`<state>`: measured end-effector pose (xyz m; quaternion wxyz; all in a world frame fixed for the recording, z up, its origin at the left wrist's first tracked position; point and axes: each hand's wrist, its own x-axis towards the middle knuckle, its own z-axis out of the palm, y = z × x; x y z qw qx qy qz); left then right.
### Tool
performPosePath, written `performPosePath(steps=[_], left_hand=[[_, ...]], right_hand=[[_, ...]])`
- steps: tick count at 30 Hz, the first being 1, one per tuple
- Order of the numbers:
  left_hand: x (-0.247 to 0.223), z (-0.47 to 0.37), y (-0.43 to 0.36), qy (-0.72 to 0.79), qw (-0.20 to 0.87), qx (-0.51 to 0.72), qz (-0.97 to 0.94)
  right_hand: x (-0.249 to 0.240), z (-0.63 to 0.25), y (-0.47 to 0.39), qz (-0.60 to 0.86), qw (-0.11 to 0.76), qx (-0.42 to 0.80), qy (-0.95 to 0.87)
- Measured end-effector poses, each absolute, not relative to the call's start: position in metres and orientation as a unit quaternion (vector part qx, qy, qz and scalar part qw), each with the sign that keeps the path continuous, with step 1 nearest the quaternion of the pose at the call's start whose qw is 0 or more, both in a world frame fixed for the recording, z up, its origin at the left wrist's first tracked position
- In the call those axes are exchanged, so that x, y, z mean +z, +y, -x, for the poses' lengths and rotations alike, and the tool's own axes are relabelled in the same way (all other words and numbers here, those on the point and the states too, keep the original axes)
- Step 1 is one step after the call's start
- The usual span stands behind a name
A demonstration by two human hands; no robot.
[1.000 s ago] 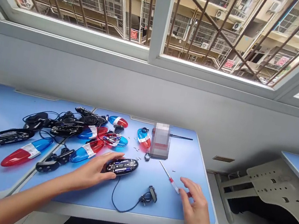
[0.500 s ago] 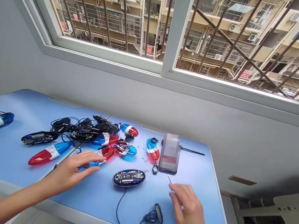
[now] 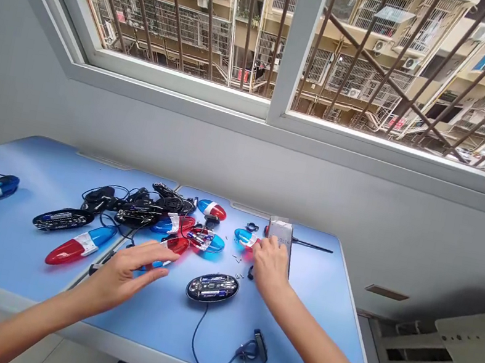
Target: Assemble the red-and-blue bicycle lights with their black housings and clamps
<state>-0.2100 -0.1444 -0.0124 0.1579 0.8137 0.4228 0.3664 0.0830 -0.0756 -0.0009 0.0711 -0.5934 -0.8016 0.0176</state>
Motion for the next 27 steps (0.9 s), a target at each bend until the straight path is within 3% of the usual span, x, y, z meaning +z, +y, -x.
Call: performPosePath(steps=[5,10,13,16,21,27], left_hand=[[-0.003,0.198,-0.137,0.394,0.180,0.391,-0.812],[0.005,0.172,-0.135,0.374,0.207,0.378,-0.822],[0.007,0.161,-0.136,0.360,0.240,0.346,-0.833],[0.005,0.156,-0.136,0.385,0.281,0.342,-0.810],[-0.005,0.157,-0.139,0.500,0.325,0.333,-0.731],[-0.031,0.151,-0.152,0.534,0.276,0.320,-0.732]], right_hand=[[0.025,-0.107,-0.100,0.571,0.137,0.125,-0.799],[0.034,-0.110,-0.120,0.492,0.231,0.511,-0.666],[0.030,-0.099,-0.124,0.458,0.233,0.638,-0.573],[0.026,-0.089,-0.122,0.459,0.232,0.659,-0.549],[0.016,-0.093,-0.121,0.524,0.309,0.578,-0.543],[-0.015,-0.107,-0.141,0.564,0.289,0.530,-0.563]])
